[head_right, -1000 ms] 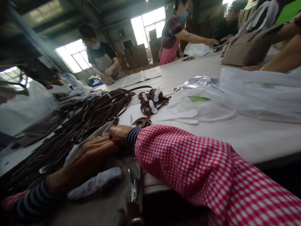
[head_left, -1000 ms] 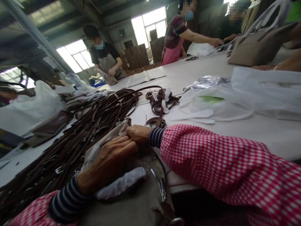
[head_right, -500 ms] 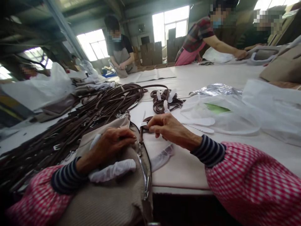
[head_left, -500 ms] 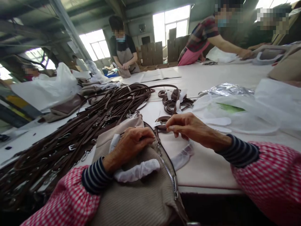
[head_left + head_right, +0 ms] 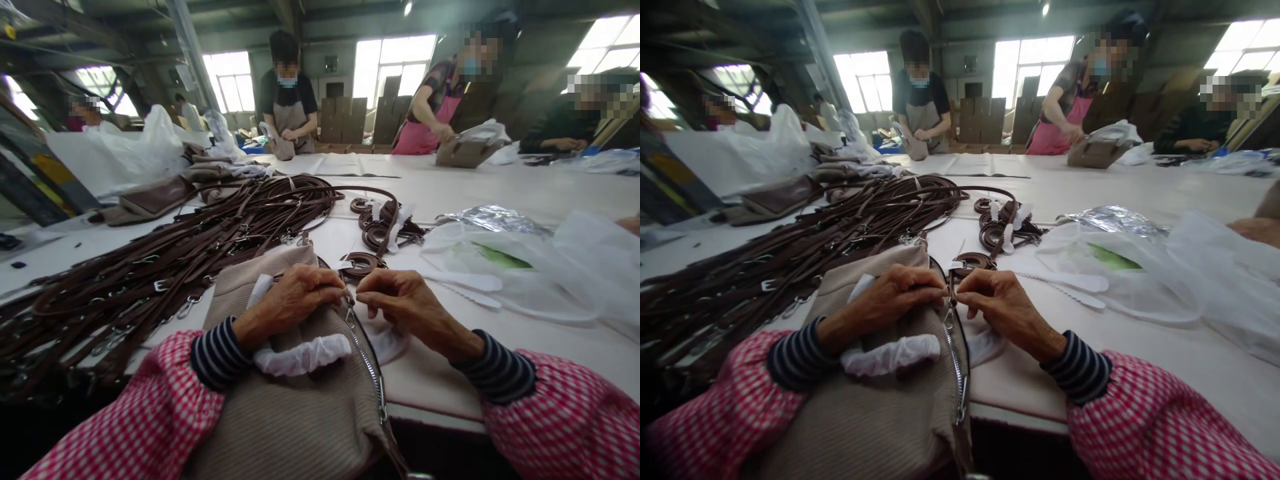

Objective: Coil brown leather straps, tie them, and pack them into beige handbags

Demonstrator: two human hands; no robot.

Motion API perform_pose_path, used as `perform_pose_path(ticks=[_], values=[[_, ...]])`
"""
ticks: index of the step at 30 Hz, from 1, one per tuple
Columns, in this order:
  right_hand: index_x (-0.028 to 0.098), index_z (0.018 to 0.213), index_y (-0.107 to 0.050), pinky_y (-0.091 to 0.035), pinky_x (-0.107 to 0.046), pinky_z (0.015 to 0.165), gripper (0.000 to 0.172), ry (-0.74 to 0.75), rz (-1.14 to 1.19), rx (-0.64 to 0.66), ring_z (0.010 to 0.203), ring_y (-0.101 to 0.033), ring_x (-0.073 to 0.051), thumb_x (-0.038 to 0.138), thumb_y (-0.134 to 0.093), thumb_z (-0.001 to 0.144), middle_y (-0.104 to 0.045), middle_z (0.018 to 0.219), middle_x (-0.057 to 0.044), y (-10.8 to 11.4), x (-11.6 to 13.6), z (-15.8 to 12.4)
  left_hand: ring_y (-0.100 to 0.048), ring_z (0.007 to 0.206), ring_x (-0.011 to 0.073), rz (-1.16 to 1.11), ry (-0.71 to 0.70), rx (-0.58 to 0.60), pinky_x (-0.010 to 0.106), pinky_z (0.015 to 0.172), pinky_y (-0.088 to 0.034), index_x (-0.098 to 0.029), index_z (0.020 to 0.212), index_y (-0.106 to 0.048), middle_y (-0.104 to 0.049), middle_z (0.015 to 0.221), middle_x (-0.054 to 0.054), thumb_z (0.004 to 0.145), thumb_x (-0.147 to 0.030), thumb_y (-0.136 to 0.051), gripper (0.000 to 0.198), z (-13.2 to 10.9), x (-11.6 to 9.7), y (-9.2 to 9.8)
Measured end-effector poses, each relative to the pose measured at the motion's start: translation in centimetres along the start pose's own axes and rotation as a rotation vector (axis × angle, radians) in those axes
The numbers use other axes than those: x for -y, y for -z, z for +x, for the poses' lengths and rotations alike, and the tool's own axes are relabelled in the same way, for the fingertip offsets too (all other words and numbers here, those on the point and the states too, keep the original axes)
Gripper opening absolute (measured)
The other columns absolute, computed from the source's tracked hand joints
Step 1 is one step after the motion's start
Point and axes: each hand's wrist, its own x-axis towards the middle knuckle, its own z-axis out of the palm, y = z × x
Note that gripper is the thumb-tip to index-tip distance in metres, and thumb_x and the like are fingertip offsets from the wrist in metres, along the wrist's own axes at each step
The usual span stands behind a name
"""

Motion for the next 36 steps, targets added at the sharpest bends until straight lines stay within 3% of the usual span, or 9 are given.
perform_pose_path(ticks=[9,20,28,36], values=[[0.014,0.088,-0.074,-0.04,-0.012,0.04,0.029,-0.079,0.339,-0.093,0.052,-0.056,-0.006,0.038,-0.087,0.078,-0.071,0.072,-0.003,-1.6,-0.4,0.8,-0.058,0.069,0.0128,-0.047,0.05,-0.103,0.024,0.066,-0.04,-0.016,0.087,-0.076,-0.068,0.073,-0.002,0.098,-0.033,-0.064,0.023,0.2,0.5,-0.2],[0.013,0.085,-0.078,-0.041,-0.015,0.041,0.026,-0.058,0.166,-0.062,0.044,-0.053,-0.006,0.038,-0.085,0.08,-0.07,0.059,-0.003,-1.8,-0.2,0.4,-0.059,0.071,0.0136,0.046,0.019,-0.048,0.027,0.069,-0.038,-0.018,0.086,-0.073,-0.068,0.075,-0.002,0.101,-0.035,-0.06,0.026,0.1,0.7,-0.5],[0.012,0.088,-0.076,-0.039,-0.014,0.038,0.03,-0.136,0.261,-0.053,0.039,-0.051,-0.005,0.038,-0.087,0.076,-0.07,0.057,-0.002,-1.8,-0.8,0.7,-0.057,0.071,0.0143,0.092,0.009,-0.025,0.027,0.067,-0.036,-0.018,0.083,-0.073,-0.067,0.076,-0.001,0.1,-0.036,-0.059,0.029,0.0,0.6,-0.5],[0.012,0.078,-0.071,-0.039,-0.014,0.036,0.035,-0.145,0.366,-0.021,0.037,-0.052,-0.006,0.039,-0.09,0.068,-0.07,0.055,0.0,-2.0,-0.7,0.9,-0.061,0.074,0.0155,0.064,0.051,0.012,0.025,0.068,-0.042,-0.02,0.081,-0.071,-0.069,0.078,-0.001,0.101,-0.04,-0.055,0.033,-0.3,0.8,-0.3]])
